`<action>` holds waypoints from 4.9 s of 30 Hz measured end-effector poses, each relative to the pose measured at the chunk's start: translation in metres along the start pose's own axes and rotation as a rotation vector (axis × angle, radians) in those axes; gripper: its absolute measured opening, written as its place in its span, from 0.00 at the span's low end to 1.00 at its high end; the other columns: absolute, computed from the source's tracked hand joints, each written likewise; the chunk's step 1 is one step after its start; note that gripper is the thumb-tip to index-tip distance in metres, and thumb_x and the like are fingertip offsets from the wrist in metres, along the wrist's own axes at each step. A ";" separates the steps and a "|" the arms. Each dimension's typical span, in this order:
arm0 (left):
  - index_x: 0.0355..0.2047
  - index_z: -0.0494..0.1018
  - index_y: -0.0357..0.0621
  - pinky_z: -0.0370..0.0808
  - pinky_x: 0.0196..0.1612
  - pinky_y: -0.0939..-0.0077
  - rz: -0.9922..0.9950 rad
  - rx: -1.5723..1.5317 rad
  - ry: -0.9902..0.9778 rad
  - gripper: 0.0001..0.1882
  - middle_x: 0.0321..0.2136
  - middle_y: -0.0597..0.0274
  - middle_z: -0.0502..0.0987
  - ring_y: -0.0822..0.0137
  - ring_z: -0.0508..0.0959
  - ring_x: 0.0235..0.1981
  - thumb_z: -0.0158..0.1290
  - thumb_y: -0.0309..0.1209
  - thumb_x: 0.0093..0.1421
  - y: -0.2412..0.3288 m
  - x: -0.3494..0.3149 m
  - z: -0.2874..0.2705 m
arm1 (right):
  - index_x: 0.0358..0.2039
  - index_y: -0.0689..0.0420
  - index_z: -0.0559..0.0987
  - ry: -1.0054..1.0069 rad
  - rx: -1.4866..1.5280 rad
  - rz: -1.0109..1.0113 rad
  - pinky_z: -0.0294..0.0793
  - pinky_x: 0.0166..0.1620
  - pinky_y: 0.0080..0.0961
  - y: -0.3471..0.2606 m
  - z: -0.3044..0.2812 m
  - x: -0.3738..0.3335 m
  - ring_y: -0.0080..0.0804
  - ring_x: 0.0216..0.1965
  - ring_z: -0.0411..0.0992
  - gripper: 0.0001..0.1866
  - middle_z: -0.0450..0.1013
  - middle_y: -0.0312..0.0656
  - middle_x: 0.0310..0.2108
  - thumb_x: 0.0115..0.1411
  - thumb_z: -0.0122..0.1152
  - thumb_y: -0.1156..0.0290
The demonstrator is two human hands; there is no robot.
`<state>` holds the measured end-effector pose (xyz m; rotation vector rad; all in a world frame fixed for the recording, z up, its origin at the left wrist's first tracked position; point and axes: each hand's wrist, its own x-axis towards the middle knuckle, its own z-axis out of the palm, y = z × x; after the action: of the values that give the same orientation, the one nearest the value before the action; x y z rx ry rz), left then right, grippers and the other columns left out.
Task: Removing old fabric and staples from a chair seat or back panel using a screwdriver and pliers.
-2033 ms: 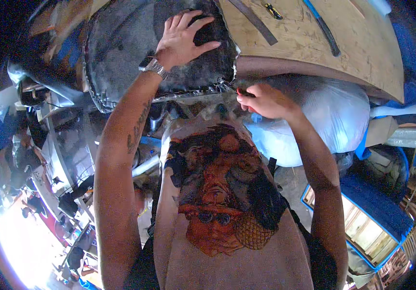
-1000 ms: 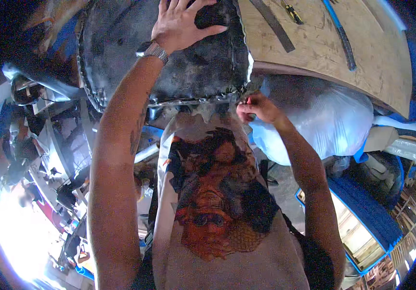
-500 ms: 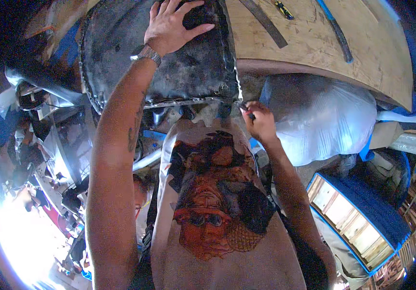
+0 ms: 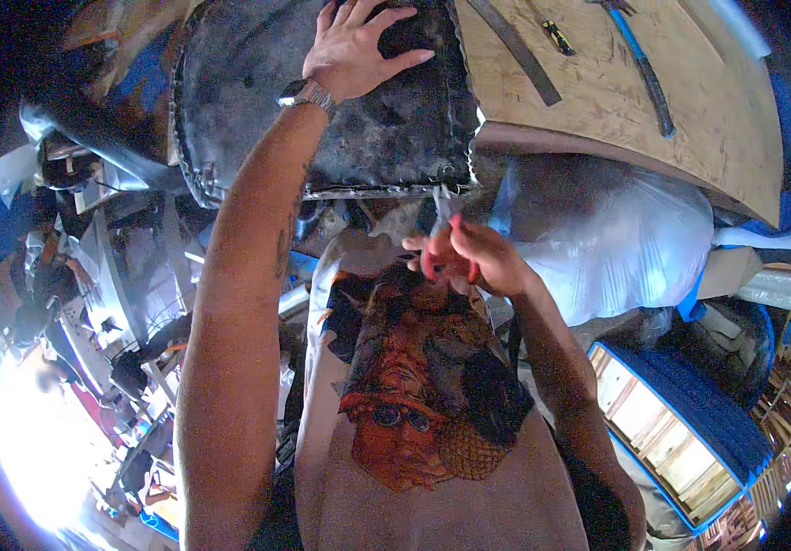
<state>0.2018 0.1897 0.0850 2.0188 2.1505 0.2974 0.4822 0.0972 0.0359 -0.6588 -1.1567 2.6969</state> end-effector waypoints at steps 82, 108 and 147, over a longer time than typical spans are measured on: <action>0.56 0.66 0.51 0.50 0.64 0.52 0.000 -0.022 0.042 0.33 0.59 0.52 0.60 0.51 0.56 0.62 0.52 0.56 0.55 -0.005 -0.003 0.001 | 0.33 0.62 0.74 0.050 -0.090 0.214 0.70 0.48 0.31 0.020 0.005 0.031 0.32 0.41 0.73 0.17 0.75 0.46 0.37 0.67 0.46 0.59; 0.57 0.66 0.51 0.47 0.65 0.52 -0.033 -0.040 0.012 0.34 0.60 0.52 0.59 0.52 0.55 0.62 0.50 0.58 0.56 -0.012 -0.003 0.004 | 0.32 0.61 0.75 0.377 -0.944 -0.349 0.71 0.37 0.29 0.055 -0.004 0.055 0.37 0.33 0.74 0.08 0.75 0.44 0.31 0.60 0.57 0.69; 0.55 0.67 0.49 0.50 0.63 0.46 0.083 -0.064 0.117 0.34 0.58 0.50 0.61 0.48 0.56 0.62 0.53 0.56 0.54 -0.020 -0.002 0.017 | 0.26 0.58 0.74 0.581 -1.088 -0.512 0.69 0.30 0.28 0.089 -0.005 0.080 0.35 0.24 0.71 0.07 0.72 0.43 0.22 0.54 0.63 0.71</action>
<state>0.1875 0.1871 0.0629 2.1071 2.0967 0.5022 0.4176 0.0613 -0.0584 -0.9633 -2.1330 1.1773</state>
